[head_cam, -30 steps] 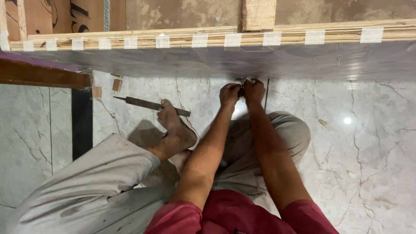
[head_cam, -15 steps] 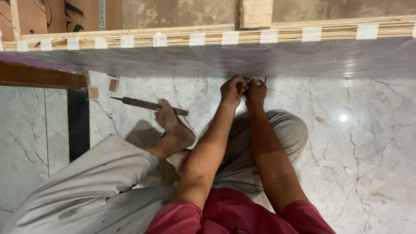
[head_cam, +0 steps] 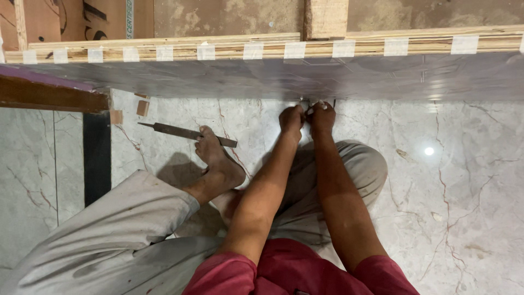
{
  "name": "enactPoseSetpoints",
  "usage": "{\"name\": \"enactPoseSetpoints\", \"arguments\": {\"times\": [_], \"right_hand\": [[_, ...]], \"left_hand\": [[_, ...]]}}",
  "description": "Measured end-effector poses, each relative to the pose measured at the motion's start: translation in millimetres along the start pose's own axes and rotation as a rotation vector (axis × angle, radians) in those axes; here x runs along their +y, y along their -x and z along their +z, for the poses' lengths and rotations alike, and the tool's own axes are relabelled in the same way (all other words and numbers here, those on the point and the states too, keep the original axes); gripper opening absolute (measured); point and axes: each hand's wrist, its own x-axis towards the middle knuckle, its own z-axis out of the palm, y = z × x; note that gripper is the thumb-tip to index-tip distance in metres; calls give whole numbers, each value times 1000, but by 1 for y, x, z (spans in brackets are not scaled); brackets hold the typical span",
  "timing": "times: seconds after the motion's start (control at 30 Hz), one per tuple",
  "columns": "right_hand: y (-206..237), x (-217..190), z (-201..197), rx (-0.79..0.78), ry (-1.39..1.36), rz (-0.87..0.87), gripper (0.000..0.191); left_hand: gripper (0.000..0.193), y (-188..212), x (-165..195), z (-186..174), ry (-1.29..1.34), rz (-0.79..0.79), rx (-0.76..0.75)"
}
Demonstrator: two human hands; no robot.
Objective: The person sits cross-legged on the floor in front of a large laminated furniture panel and works on its lower edge, first picking at the edge by hand and then using a flat file to file along the edge, moving the file along different spots of the panel.
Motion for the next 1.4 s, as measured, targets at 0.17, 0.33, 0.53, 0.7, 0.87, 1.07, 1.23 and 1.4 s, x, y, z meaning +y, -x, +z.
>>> {"name": "enactPoseSetpoints", "arguments": {"times": [0.17, 0.33, 0.53, 0.7, 0.87, 1.07, 1.23, 1.4], "right_hand": [[-1, 0, -4, -139, -41, 43, 20], [-1, -2, -7, 0, -60, 71, 23], [-1, -2, -8, -1, -79, 76, 18], [1, -2, -12, -51, -107, 81, 18], [2, -4, -2, -199, 3, 115, 29], [2, -1, 6, 32, 699, -195, 35], [1, -3, -11, 128, 73, -68, 35], [7, -9, -27, 116, -174, -123, 28]], "left_hand": [[10, 5, -8, -7, -8, 144, -65], [8, 8, 13, 2, 154, 7, -18], [8, 9, 17, 11, 58, 140, -18], [6, -5, 6, 8, 79, 273, -50], [14, -2, -1, -3, -544, 343, 74], [17, 16, 0, -6, -919, 461, 55], [19, 29, -9, -11, -606, 416, -126], [22, 28, -17, -13, -696, 493, -145]]}}
